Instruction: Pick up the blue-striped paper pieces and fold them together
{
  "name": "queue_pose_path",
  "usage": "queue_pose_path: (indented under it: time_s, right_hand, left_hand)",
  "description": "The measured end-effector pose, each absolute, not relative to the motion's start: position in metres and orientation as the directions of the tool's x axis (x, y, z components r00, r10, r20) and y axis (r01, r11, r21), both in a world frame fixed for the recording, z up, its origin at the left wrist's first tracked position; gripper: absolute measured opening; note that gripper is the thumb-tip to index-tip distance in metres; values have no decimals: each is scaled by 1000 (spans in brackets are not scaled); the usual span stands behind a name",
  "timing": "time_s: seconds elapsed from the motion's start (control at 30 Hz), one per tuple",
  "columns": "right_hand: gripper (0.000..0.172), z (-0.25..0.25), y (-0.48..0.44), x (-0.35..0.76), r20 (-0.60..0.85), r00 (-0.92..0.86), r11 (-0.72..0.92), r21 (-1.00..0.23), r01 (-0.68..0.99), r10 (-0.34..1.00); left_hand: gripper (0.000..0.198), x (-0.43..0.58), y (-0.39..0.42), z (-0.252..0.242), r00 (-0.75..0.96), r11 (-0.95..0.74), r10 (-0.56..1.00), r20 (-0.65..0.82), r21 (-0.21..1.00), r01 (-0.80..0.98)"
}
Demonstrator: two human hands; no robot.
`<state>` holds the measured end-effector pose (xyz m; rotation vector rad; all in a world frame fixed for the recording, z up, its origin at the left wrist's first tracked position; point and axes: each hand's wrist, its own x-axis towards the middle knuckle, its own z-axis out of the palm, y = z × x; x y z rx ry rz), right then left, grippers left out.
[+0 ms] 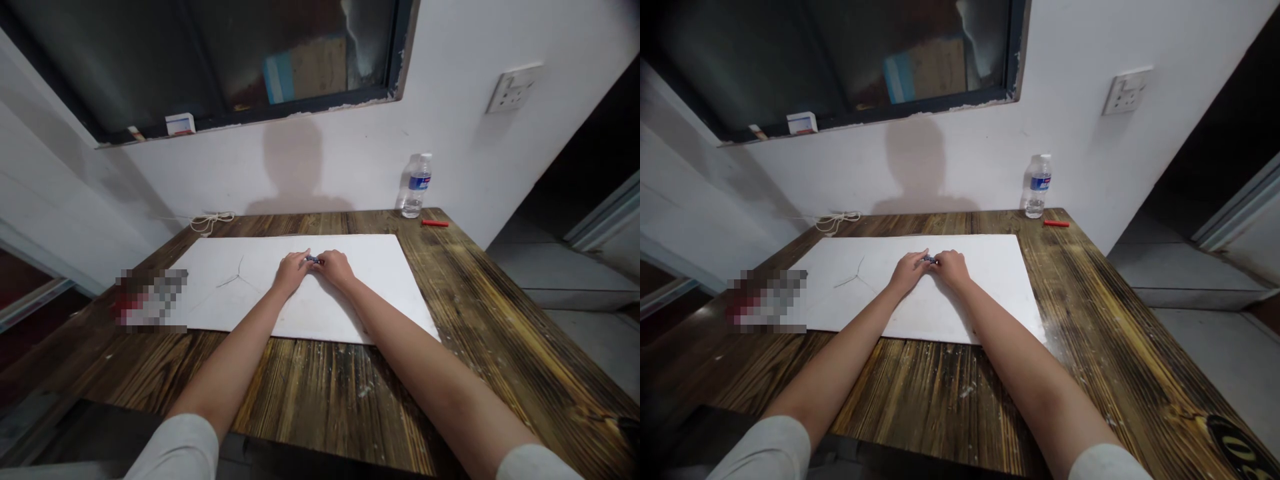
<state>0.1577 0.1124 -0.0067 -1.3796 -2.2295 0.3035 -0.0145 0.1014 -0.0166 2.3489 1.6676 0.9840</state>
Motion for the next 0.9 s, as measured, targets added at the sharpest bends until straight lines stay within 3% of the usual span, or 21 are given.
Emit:
queue_pose_path:
  time_s: [0.13,0.3,0.47,0.63,0.77,0.9]
  right_hand:
    - [27,-8,112,157,294,-356,456,-433,778,887]
    - [23,-9,113,157,295,-332,437,-451,778,896]
    - [21,-11,114,157,293,-324,431,-473,768,900]
    - [23,-15,118,157,307,-279,412,-589,695,910]
    - [21,-17,123,156,319,-199,375,-803,463,927]
    - [15,-20,127,153,317,-151,342,-922,181,936]
  left_hand:
    - [50,-9,93,-6,227,-444,845,484,400,802]
    - [43,-2,83,1,313,-471,835,452,295,831]
    - [42,0,82,1,310,-468,839,447,303,830]
    - [43,-3,87,-2,210,-454,843,495,447,771]
    - [29,-6,89,-2,74,-418,872,485,656,628]
    - [25,-8,91,-2,7,-356,914,407,791,498]
